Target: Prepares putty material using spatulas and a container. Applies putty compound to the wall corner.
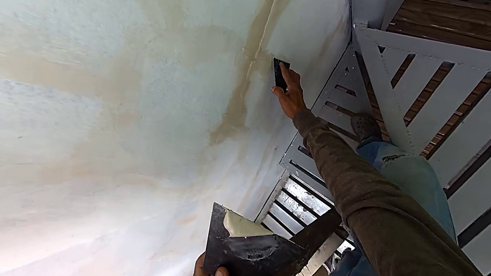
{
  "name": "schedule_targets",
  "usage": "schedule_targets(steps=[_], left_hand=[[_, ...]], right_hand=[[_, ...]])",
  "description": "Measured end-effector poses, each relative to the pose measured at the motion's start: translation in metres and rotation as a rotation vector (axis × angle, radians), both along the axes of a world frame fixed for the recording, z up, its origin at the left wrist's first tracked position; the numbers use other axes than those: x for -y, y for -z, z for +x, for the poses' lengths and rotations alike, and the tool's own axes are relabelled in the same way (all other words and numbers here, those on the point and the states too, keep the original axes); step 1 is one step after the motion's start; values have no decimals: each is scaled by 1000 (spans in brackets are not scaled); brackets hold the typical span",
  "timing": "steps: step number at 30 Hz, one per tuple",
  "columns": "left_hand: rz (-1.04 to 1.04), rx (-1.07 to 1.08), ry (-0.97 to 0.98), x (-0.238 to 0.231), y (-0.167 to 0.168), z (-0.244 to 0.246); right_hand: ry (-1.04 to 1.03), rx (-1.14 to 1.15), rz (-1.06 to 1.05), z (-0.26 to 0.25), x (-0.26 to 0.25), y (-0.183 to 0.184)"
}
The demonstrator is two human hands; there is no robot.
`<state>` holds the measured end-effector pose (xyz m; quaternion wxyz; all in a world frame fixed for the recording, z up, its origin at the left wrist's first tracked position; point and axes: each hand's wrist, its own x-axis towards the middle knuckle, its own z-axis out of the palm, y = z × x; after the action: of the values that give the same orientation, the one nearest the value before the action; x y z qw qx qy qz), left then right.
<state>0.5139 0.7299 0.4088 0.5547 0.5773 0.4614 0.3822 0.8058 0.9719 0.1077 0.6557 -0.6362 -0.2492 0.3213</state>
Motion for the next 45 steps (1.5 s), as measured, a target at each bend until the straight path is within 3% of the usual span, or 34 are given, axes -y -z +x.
schedule_targets(steps=[5, 10, 13, 17, 20, 24, 29, 36, 39, 42, 45], left_hand=[[-1, -23, -8, 1, -1, -2], [-1, -32, 28, 1, -3, 2], [9, -42, 29, 0, -2, 0], [51, -95, 62, -3, -2, -2], [36, -22, 35, -2, 1, 2], [31, 56, 12, -1, 4, 5], [16, 129, 8, 0, 8, 7], [6, 131, 2, 2, 10, 9], [4, 141, -16, 2, 10, 11], [-2, 166, -38, 2, 8, 14], [-13, 187, -64, 3, 7, 15]], right_hand=[[153, 59, -31, -40, -23, 16], [150, 59, -47, -49, -20, 16], [29, 54, -66, -63, -4, 17], [-311, 15, -154, -58, 45, 28], [-223, -278, -178, -20, 52, 16], [-14, -851, -127, 45, 21, -10], [-25, -1019, -149, 81, 1, -26], [-214, -878, -70, 27, 20, -77], [-487, -715, -61, -7, 49, -89], [-586, -701, -92, -42, 85, -79], [-405, -953, -82, -63, 121, -41]])
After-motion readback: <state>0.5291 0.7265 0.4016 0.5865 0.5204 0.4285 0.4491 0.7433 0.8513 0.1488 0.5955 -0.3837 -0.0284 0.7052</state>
